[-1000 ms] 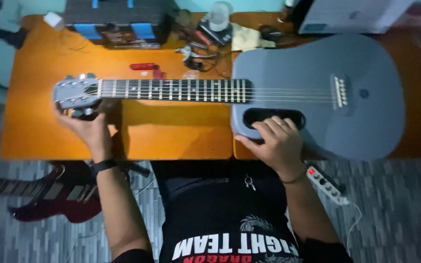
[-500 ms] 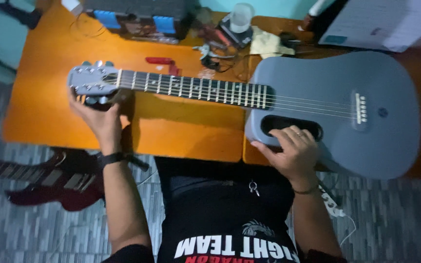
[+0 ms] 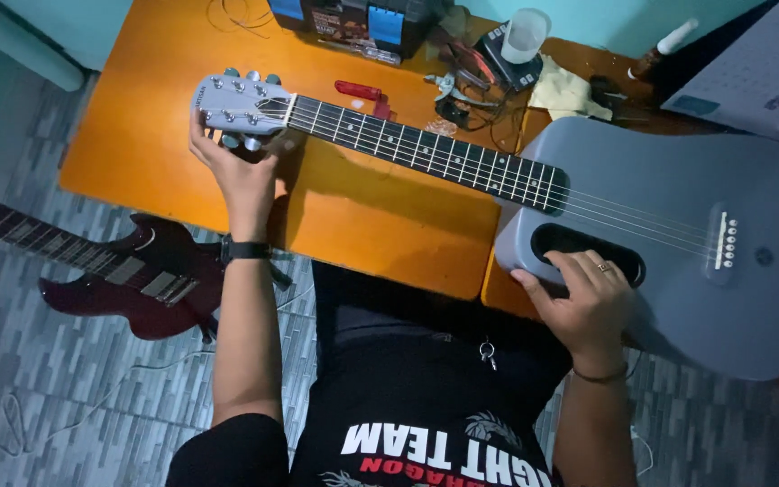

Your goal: The person uses a string winder to loosen the strings on an electric guitar, wipes the body with a cloth, and then repeats the process on an acoustic guitar.

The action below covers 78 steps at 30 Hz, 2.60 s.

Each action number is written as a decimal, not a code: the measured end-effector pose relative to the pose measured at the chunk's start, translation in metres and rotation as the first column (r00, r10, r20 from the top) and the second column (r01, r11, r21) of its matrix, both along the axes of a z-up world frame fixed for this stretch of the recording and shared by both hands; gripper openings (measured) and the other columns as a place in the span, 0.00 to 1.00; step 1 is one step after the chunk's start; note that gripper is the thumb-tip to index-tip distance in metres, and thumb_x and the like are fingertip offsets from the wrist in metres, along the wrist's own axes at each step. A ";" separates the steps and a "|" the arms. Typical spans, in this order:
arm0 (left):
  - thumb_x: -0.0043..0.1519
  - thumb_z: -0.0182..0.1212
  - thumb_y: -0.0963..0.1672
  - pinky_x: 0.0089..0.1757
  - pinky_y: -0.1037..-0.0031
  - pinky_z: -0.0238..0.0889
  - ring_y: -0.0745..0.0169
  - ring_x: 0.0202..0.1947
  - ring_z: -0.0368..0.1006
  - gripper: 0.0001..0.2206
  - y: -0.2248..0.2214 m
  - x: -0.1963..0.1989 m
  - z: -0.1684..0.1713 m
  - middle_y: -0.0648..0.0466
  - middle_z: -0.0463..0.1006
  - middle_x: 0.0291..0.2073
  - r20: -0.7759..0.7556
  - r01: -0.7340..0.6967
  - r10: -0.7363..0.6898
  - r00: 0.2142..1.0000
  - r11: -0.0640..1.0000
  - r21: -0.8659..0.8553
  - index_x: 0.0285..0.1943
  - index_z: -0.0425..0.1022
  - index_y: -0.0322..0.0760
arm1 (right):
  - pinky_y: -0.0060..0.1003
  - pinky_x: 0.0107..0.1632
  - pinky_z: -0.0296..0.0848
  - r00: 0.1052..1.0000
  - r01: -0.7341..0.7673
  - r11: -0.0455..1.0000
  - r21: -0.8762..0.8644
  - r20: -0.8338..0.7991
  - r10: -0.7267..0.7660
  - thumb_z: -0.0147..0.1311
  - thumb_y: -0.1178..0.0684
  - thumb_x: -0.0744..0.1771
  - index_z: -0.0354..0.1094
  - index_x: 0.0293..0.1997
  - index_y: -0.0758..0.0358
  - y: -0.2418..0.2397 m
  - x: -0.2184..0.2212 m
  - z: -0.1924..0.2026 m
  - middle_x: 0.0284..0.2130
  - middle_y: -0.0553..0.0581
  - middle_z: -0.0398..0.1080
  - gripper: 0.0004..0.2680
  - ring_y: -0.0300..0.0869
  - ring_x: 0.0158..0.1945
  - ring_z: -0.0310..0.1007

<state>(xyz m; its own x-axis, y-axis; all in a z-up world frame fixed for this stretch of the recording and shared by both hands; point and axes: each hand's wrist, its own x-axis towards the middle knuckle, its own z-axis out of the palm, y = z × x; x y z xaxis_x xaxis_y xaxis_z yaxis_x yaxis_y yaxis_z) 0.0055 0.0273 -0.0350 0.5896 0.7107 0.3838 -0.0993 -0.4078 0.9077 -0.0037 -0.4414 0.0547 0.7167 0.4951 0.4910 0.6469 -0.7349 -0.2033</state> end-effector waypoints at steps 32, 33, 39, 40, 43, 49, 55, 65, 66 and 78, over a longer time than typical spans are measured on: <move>0.49 0.83 0.51 0.62 0.52 0.64 0.41 0.67 0.66 0.46 0.000 -0.012 0.022 0.45 0.55 0.69 -0.150 -0.154 0.153 0.977 0.988 0.004 0.72 0.51 0.43 | 0.47 0.47 0.74 0.883 -0.443 0.802 -0.400 -0.349 0.313 0.52 0.45 0.72 0.71 0.57 0.62 0.268 0.181 0.066 0.49 0.60 0.73 0.13 0.51 0.51 0.72; 0.50 0.80 0.49 0.61 0.53 0.65 0.41 0.67 0.65 0.45 0.001 -0.015 0.022 0.45 0.55 0.69 -0.174 -0.167 0.168 0.970 0.986 0.022 0.72 0.51 0.43 | 0.53 0.47 0.74 0.874 -0.440 0.764 -0.471 -0.418 0.246 0.53 0.43 0.71 0.70 0.60 0.63 0.290 0.197 0.048 0.52 0.63 0.70 0.16 0.56 0.54 0.70; 0.48 0.84 0.51 0.64 0.52 0.61 0.37 0.69 0.60 0.49 0.003 -0.014 0.022 0.40 0.52 0.69 -0.115 -0.143 0.149 0.982 0.988 0.054 0.72 0.49 0.38 | 0.60 0.51 0.70 0.836 -0.495 0.687 -0.532 -0.507 0.210 0.57 0.42 0.69 0.62 0.61 0.62 0.328 0.228 -0.013 0.55 0.71 0.61 0.18 0.66 0.57 0.62; 0.48 0.84 0.51 0.64 0.52 0.61 0.37 0.69 0.60 0.49 0.005 -0.013 0.020 0.40 0.52 0.69 -0.120 -0.147 0.152 0.981 0.988 0.050 0.72 0.49 0.38 | 0.60 0.51 0.70 0.833 -0.501 0.682 -0.533 -0.511 0.212 0.57 0.42 0.69 0.62 0.61 0.62 0.330 0.231 -0.017 0.55 0.71 0.61 0.18 0.66 0.57 0.62; 0.49 0.86 0.51 0.62 0.47 0.65 0.36 0.68 0.63 0.51 0.008 -0.013 0.013 0.41 0.51 0.70 -0.158 -0.137 0.144 0.977 0.989 0.056 0.73 0.47 0.41 | 0.52 0.44 0.72 0.830 -0.540 0.675 -0.503 -0.450 0.329 0.52 0.52 0.71 0.69 0.47 0.66 0.331 0.230 -0.022 0.43 0.67 0.72 0.07 0.59 0.46 0.72; 0.48 0.87 0.50 0.63 0.52 0.63 0.39 0.68 0.62 0.49 0.007 -0.014 0.010 0.41 0.53 0.67 -0.133 -0.165 0.174 0.976 0.983 0.080 0.72 0.49 0.40 | 0.49 0.42 0.68 0.689 -0.435 0.875 -0.212 -0.704 0.172 0.40 0.52 0.72 0.53 0.54 0.62 0.324 0.183 0.039 0.46 0.68 0.67 0.08 0.56 0.45 0.69; 0.49 0.80 0.41 0.60 0.49 0.66 0.32 0.66 0.64 0.46 0.002 -0.019 0.023 0.38 0.53 0.69 -0.250 -0.169 0.171 0.953 0.985 0.031 0.73 0.48 0.41 | 0.42 0.46 0.71 0.615 -0.557 0.802 -0.217 -0.757 0.223 0.48 0.31 0.67 0.63 0.62 0.61 0.318 0.146 0.066 0.47 0.58 0.69 0.24 0.45 0.47 0.69; 0.56 0.77 0.41 0.69 0.49 0.52 0.34 0.74 0.52 0.43 -0.013 -0.056 0.031 0.39 0.40 0.74 -0.267 -0.123 0.113 0.957 0.992 -0.019 0.76 0.47 0.38 | 0.42 0.55 0.72 0.651 -0.617 0.759 0.208 -0.406 0.641 0.39 0.55 0.74 0.65 0.58 0.74 0.283 0.116 0.100 0.49 0.67 0.69 0.12 0.52 0.53 0.70; 0.56 0.74 0.37 0.70 0.48 0.50 0.32 0.73 0.52 0.42 -0.017 -0.060 0.034 0.39 0.38 0.74 -0.236 -0.134 0.106 0.966 0.986 -0.103 0.75 0.47 0.38 | 0.43 0.57 0.72 0.632 -0.588 0.757 0.286 -0.421 0.650 0.42 0.57 0.73 0.65 0.58 0.72 0.278 0.107 0.112 0.50 0.67 0.70 0.10 0.52 0.55 0.70; 0.70 0.41 0.57 0.41 0.67 0.77 0.58 0.37 0.82 0.27 -0.113 -0.122 0.050 0.46 0.80 0.42 0.456 0.536 -0.308 0.835 0.264 -0.802 0.60 0.69 0.32 | 0.49 0.45 0.77 0.659 -0.734 0.625 0.267 0.056 0.750 0.58 0.60 0.68 0.75 0.49 0.62 0.248 0.002 0.037 0.44 0.61 0.72 0.06 0.56 0.46 0.74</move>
<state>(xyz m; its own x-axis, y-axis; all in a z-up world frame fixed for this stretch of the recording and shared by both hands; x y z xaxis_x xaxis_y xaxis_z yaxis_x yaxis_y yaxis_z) -0.1167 -0.0852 0.0146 0.9215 0.3569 -0.1530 -0.1864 0.7523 0.6319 -0.0022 -0.1929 0.0922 0.1898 0.7408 0.6444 0.9321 0.0704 -0.3554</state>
